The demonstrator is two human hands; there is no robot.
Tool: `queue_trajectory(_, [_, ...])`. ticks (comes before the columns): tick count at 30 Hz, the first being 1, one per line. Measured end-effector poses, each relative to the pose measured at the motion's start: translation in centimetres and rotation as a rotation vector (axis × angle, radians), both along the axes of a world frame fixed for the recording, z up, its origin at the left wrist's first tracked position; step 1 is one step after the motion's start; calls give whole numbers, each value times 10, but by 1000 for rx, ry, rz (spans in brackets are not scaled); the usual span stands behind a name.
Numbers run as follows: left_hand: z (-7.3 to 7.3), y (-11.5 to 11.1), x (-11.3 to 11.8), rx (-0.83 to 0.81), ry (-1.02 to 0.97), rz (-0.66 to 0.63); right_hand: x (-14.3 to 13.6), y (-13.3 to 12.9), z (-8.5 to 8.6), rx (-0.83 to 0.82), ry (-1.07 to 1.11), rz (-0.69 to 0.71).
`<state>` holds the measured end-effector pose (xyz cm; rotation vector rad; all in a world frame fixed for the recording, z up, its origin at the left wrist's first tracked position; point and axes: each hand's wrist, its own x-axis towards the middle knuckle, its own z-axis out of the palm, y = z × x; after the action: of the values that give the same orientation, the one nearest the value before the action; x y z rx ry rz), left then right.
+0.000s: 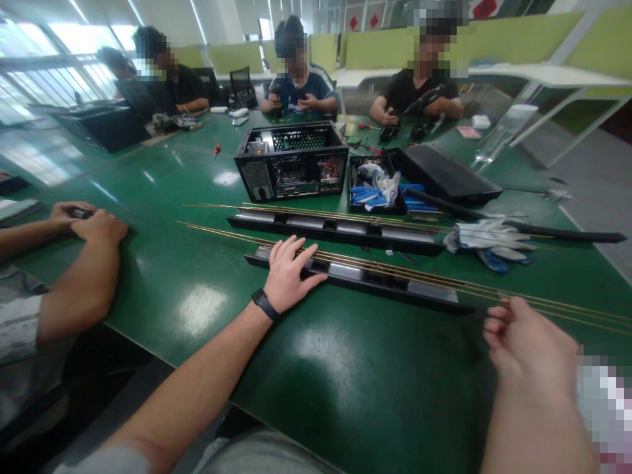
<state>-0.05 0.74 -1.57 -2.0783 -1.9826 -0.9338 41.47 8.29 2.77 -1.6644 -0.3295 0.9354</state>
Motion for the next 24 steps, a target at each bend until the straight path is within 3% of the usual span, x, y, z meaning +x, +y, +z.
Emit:
queue_trajectory(3, [0, 0, 0, 0, 1, 0, -5, -3, 3, -5, -3, -10])
queue_trajectory(9, [0, 0, 1, 3, -3, 4, -16, -5, -1, 16, 27, 110])
queue_trajectory(18, [-1, 1, 0, 8, -1, -2, -15, -8, 13, 11, -15, -16])
queue_trajectory(24, [-1, 0, 0, 4, 2, 1, -1, -2, 2, 21, -8, -39])
